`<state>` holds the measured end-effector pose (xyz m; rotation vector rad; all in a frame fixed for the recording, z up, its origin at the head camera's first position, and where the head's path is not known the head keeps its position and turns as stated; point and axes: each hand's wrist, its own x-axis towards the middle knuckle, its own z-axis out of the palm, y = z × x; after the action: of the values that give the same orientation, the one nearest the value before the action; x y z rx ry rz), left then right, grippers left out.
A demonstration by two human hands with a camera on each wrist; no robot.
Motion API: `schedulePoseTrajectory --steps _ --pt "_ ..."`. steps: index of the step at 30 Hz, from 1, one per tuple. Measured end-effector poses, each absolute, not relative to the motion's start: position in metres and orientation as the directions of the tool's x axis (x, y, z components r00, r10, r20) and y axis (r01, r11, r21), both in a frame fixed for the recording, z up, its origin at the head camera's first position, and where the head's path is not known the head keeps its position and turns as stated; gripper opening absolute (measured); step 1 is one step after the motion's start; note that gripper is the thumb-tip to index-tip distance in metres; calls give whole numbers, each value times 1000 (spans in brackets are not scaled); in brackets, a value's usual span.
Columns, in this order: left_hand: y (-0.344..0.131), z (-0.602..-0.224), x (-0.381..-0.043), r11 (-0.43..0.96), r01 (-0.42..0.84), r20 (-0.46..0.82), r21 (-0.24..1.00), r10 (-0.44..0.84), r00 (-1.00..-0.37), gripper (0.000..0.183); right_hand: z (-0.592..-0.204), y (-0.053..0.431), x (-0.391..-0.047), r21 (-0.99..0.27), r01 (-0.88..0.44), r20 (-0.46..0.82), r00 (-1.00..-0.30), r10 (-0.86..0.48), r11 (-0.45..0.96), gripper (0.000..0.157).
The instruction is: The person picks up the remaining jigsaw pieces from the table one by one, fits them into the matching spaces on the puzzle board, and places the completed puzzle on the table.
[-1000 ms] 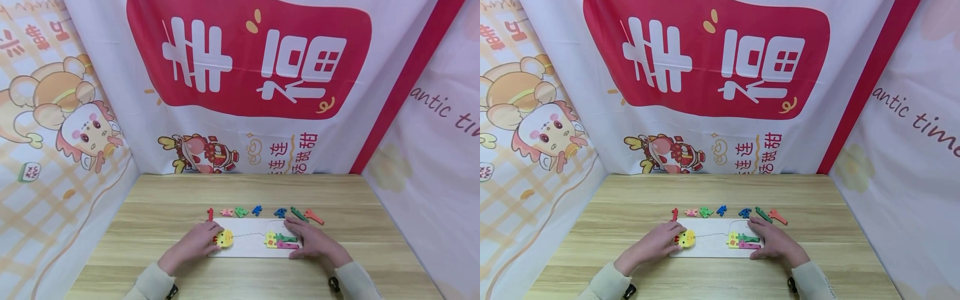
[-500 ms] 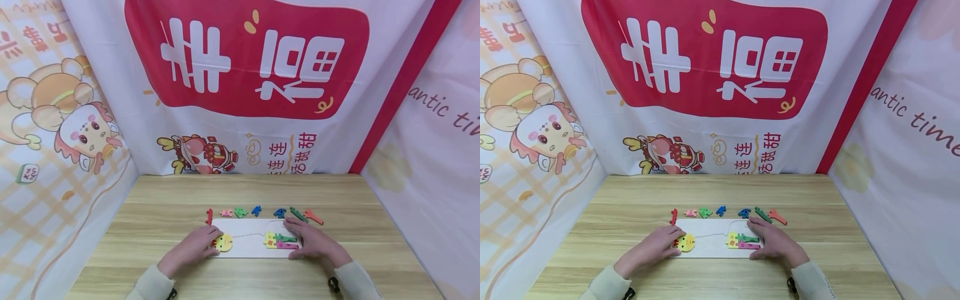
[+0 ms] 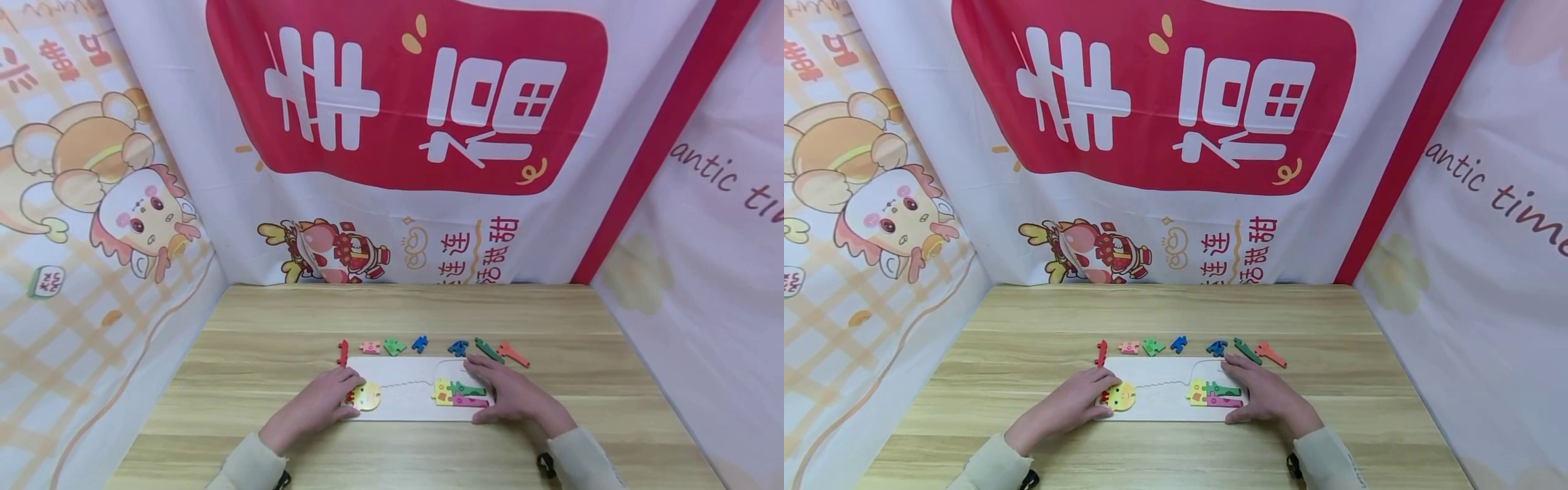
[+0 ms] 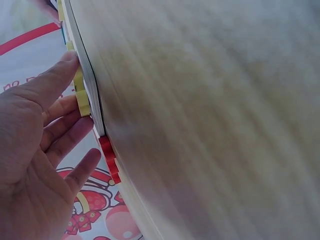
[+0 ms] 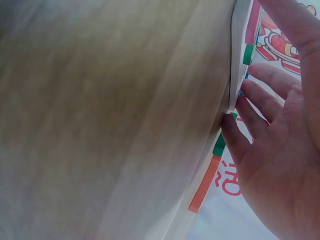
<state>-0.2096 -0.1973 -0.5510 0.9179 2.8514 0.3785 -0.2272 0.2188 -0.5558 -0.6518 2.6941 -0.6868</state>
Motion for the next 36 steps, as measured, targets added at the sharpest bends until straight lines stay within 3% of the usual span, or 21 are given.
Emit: schedulePoseTrajectory --steps 36 --pt "-202 -551 -210 794 523 -78 311 569 -818 63 -559 219 -227 -514 -356 -153 -857 -491 781 103"
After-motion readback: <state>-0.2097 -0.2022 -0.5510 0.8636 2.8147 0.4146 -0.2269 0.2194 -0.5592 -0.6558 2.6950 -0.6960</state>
